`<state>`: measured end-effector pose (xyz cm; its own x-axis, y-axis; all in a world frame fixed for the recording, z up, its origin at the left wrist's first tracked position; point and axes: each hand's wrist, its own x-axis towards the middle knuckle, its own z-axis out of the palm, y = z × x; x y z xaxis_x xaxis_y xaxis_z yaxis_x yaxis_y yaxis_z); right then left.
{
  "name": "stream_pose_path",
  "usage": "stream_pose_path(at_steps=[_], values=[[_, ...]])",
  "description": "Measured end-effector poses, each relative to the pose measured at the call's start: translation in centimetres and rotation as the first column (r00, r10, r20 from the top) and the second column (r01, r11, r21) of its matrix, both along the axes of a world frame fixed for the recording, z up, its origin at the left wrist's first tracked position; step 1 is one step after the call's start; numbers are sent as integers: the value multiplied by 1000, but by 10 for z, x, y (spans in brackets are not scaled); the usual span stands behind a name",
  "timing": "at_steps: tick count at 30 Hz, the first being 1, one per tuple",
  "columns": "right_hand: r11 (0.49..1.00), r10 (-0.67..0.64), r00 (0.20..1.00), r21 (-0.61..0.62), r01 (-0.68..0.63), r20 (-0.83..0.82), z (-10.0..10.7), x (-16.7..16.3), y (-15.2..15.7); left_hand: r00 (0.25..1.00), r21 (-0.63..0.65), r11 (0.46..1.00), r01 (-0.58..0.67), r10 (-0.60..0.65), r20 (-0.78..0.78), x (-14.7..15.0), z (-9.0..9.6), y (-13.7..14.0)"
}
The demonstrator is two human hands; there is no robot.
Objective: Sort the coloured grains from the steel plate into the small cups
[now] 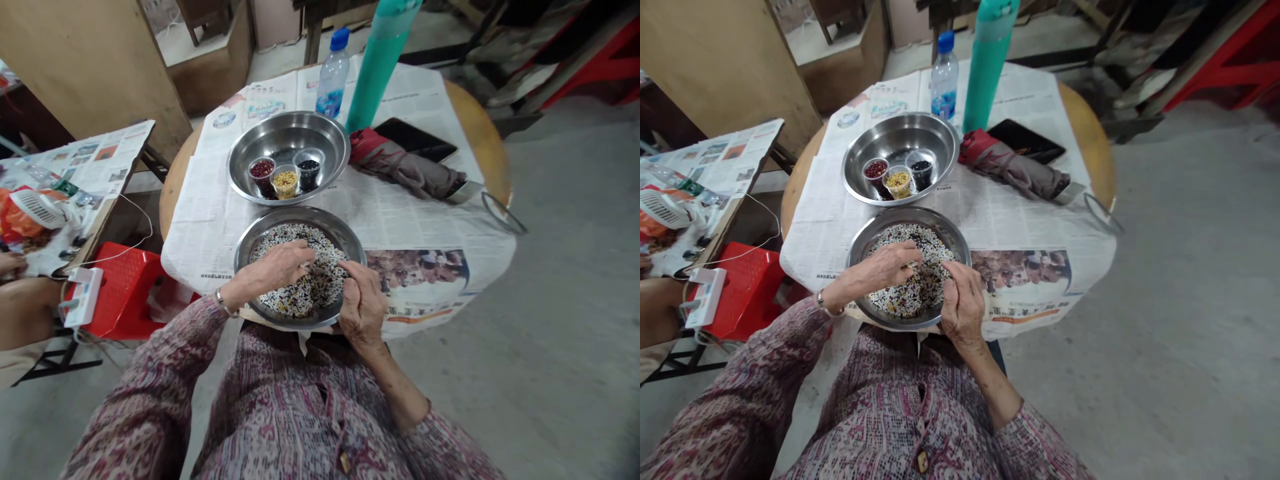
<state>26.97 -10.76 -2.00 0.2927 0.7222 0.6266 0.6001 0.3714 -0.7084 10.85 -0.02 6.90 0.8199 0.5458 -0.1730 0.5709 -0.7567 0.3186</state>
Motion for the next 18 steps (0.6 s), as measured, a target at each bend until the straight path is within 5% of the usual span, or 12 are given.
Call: stream_pose_path(at_steps=[6,11,14,18], values=[[1000,0,1000,0,0,17,-1,1,0,999,-122,992,-14,10,-32,-38,20,-27],[1000,-5,1000,12,4,25,-3,1,1,994,-238,970,54,-75,-80,-26,14,-42],[1000,-10,999,1,10,37,-3,1,1,992,-172,985,15,-36,-117,-15,5,-42],[1000,-14,999,-8,14,36,-4,1,1,977,14,983,-183,183,-110,-11,-2,-34]])
